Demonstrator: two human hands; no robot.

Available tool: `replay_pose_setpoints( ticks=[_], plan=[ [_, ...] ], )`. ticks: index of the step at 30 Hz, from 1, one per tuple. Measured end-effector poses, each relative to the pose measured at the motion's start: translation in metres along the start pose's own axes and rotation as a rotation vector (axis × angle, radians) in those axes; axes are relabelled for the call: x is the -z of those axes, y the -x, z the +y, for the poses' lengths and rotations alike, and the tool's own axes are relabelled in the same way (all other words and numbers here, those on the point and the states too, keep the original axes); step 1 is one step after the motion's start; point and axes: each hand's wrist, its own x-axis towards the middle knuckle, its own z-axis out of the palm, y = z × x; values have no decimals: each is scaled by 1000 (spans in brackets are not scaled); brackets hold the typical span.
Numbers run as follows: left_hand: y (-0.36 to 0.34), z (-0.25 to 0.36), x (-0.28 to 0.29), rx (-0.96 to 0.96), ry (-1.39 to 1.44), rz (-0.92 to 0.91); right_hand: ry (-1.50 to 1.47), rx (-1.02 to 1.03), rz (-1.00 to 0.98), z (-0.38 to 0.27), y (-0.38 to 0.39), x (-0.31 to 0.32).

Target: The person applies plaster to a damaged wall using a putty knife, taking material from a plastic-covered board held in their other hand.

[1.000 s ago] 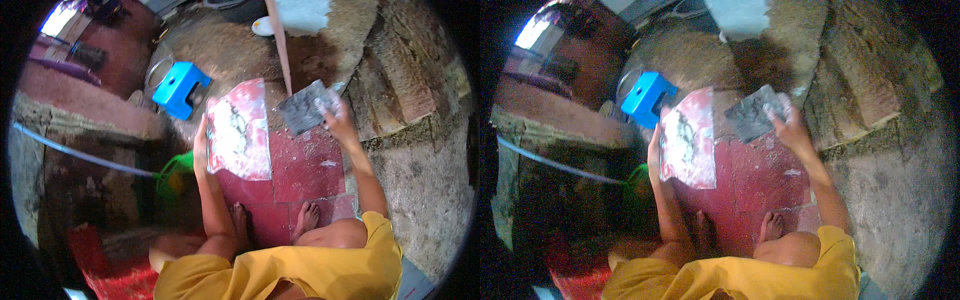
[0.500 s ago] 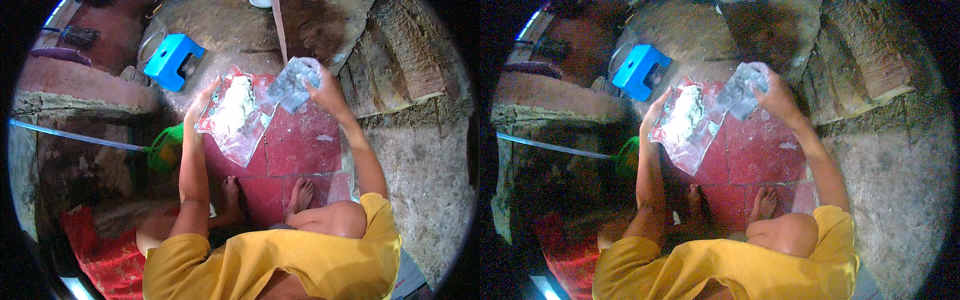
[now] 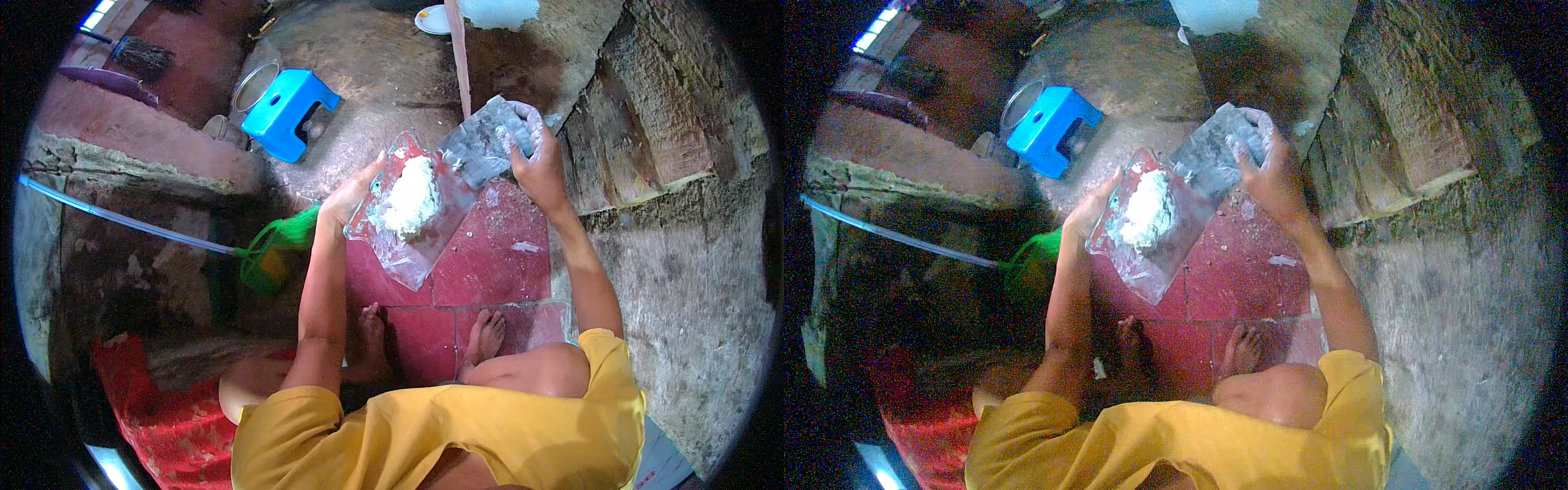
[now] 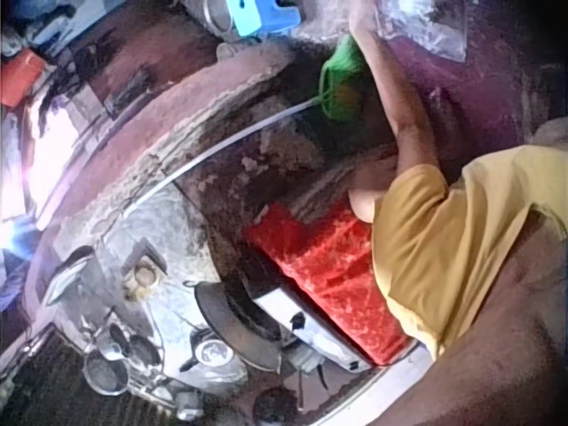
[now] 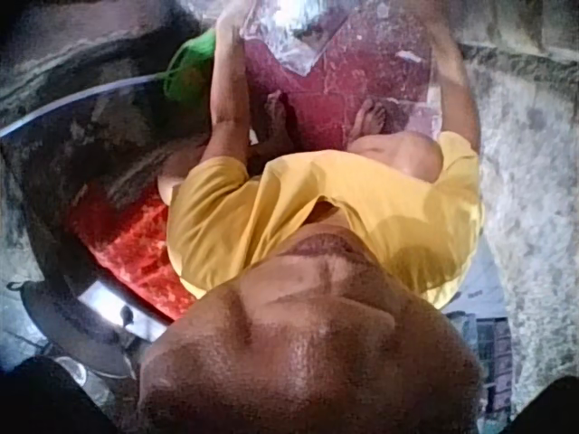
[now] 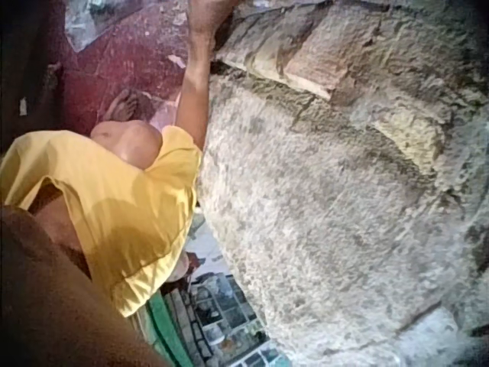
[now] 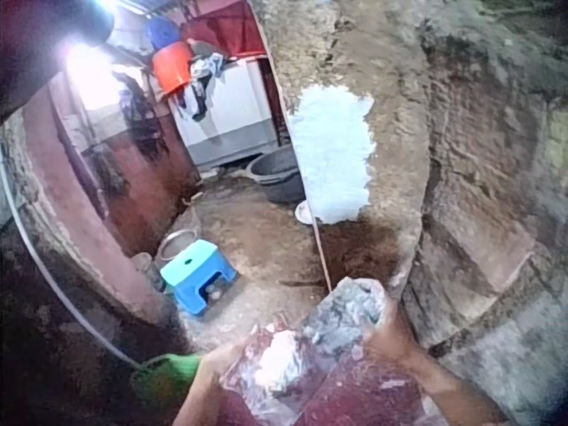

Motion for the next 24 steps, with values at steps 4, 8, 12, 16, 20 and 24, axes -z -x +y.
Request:
replay_pose_setpoints(
  ticks=[4, 8, 12, 16, 20, 24],
  plan=[
    [-9, -11, 13, -17, -331, -9, 8, -10, -3, 1, 4, 0],
    [-9, -7, 6, 13, -659, -47, 61, -31, -35, 12, 8, -4],
    [-8, -7, 0, -34, -628, -65, 80, -29, -28, 19, 10, -5],
    [-24, -29, 18, -145, -616, -34, 68, -25, -24, 28, 13, -11],
    [-18, -14, 6, 0, -467, -18, 78, -77, -15, 32, 18, -15],
    [-25, -25, 10, -34, -534, 53, 87, -84, -11, 32, 22, -25]
  ],
)
